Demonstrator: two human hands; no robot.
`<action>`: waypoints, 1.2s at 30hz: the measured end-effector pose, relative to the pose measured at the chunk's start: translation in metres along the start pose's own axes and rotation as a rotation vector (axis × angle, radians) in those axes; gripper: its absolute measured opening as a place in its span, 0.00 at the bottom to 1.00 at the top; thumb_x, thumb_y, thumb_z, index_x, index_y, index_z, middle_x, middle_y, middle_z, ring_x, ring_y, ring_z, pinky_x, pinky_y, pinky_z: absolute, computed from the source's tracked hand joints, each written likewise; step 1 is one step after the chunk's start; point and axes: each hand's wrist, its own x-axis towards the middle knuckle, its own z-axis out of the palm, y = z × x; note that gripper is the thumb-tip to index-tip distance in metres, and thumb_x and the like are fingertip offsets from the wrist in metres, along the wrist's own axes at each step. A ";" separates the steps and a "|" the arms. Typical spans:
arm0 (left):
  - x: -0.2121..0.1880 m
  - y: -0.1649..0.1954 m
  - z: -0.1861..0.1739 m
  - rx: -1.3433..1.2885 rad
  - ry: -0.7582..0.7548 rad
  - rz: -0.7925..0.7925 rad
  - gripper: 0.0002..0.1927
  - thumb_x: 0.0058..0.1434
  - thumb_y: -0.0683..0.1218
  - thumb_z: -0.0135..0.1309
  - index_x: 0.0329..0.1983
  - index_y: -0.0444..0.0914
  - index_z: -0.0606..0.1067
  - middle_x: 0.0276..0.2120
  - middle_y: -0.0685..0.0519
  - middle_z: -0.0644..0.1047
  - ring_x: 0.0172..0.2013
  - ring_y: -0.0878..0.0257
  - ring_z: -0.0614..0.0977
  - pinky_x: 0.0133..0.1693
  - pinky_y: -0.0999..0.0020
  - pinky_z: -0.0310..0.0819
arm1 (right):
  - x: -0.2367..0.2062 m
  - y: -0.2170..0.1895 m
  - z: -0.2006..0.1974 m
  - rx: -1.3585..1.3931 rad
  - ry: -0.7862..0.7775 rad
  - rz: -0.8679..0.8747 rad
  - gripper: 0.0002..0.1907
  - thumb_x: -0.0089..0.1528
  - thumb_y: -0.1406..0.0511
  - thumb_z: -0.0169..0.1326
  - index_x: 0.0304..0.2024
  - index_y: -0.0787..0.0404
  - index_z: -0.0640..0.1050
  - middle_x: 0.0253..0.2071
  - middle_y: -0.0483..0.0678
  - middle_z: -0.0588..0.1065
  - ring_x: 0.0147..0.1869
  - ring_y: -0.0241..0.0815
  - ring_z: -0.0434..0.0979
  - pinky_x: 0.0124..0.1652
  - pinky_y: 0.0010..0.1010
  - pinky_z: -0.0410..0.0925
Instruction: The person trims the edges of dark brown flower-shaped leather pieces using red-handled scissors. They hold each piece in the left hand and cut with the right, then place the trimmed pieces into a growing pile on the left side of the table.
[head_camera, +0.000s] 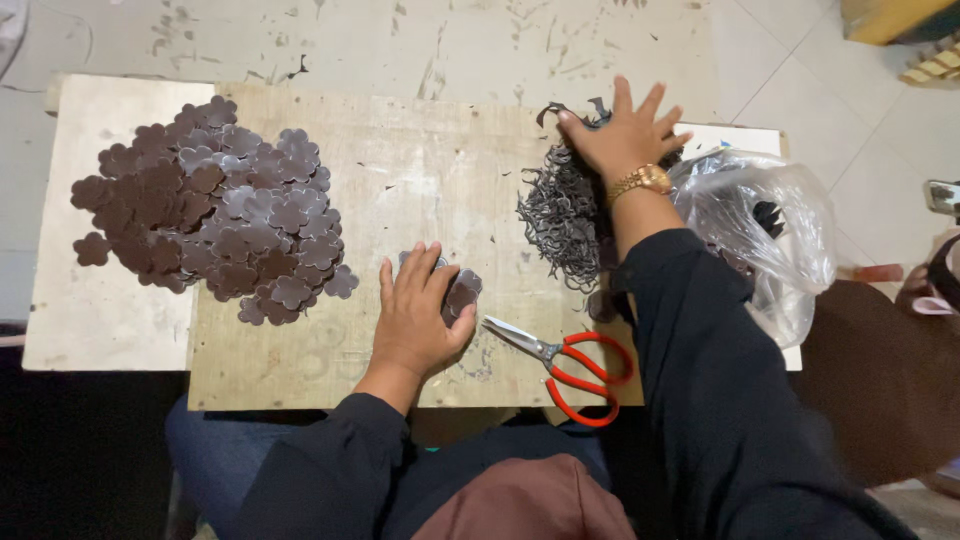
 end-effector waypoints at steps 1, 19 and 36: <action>-0.001 0.000 0.000 0.004 -0.002 -0.001 0.28 0.52 0.55 0.60 0.55 0.38 0.75 0.66 0.42 0.67 0.70 0.46 0.61 0.69 0.36 0.40 | 0.001 0.002 0.001 0.019 -0.073 0.085 0.46 0.52 0.37 0.62 0.68 0.42 0.66 0.73 0.63 0.50 0.77 0.79 0.39 0.60 0.73 0.34; 0.004 -0.005 0.005 0.025 -0.011 0.005 0.28 0.53 0.56 0.59 0.55 0.39 0.75 0.67 0.42 0.67 0.71 0.46 0.61 0.70 0.38 0.39 | -0.037 0.051 0.018 0.014 0.119 -0.194 0.18 0.57 0.55 0.64 0.41 0.60 0.79 0.49 0.61 0.70 0.58 0.64 0.65 0.59 0.52 0.56; 0.002 -0.004 0.005 0.041 -0.002 0.014 0.28 0.53 0.56 0.59 0.55 0.40 0.75 0.66 0.43 0.68 0.70 0.47 0.62 0.70 0.38 0.40 | -0.045 0.172 0.005 -0.123 0.209 -0.100 0.16 0.65 0.58 0.57 0.54 0.54 0.79 0.69 0.58 0.65 0.76 0.73 0.51 0.65 0.77 0.39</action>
